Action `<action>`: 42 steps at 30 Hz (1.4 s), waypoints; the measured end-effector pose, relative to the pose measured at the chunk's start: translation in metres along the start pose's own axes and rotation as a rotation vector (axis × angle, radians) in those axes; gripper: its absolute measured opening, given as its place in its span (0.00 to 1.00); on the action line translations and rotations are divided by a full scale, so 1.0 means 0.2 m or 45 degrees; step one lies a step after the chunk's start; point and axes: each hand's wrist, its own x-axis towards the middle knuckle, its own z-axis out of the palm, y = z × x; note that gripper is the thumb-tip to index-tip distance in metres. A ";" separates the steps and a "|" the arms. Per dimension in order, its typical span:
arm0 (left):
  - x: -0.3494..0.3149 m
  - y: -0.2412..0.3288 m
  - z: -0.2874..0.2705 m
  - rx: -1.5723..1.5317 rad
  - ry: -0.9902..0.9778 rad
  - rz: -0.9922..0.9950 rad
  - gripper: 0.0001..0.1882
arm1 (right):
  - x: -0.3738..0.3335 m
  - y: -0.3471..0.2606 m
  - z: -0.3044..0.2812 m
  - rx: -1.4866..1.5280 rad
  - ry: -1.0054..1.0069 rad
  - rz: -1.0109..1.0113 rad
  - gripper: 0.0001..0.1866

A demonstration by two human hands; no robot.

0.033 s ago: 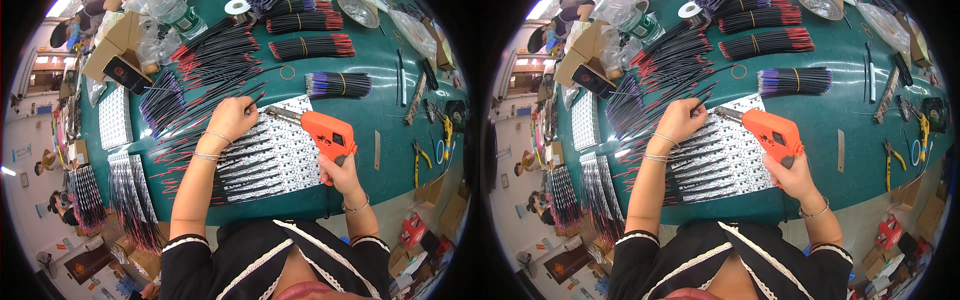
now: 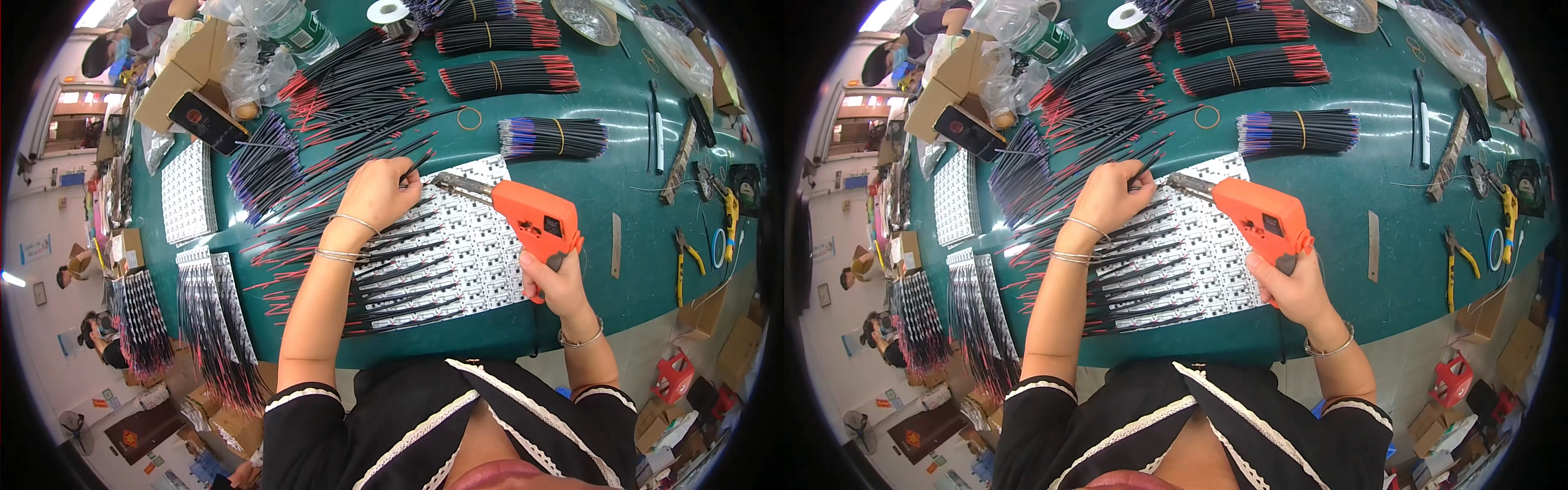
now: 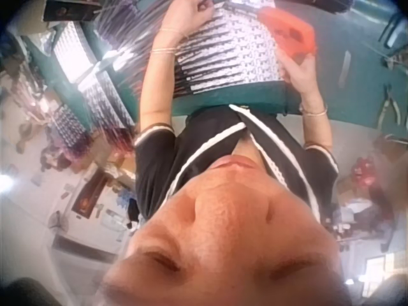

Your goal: The person positions wire rods onto a panel by hand and solders them using a soldering gun.

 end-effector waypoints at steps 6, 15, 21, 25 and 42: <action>-0.01 0.00 -0.01 0.051 0.003 0.037 0.08 | -0.03 -0.03 -0.02 0.091 0.054 -0.027 0.10; -0.07 0.00 -0.27 0.277 0.226 0.187 0.09 | -0.12 -0.05 -0.03 0.273 0.121 -0.252 0.12; -0.34 0.01 -0.43 0.208 0.286 0.057 0.09 | -0.13 -0.05 -0.04 0.323 0.130 -0.317 0.13; -0.48 -0.08 -0.40 0.200 0.164 -0.098 0.09 | -0.13 -0.04 -0.04 0.275 0.096 -0.304 0.14; 0.14 -0.13 -0.14 0.521 0.117 0.098 0.21 | -0.16 -0.05 -0.06 0.286 0.143 -0.266 0.15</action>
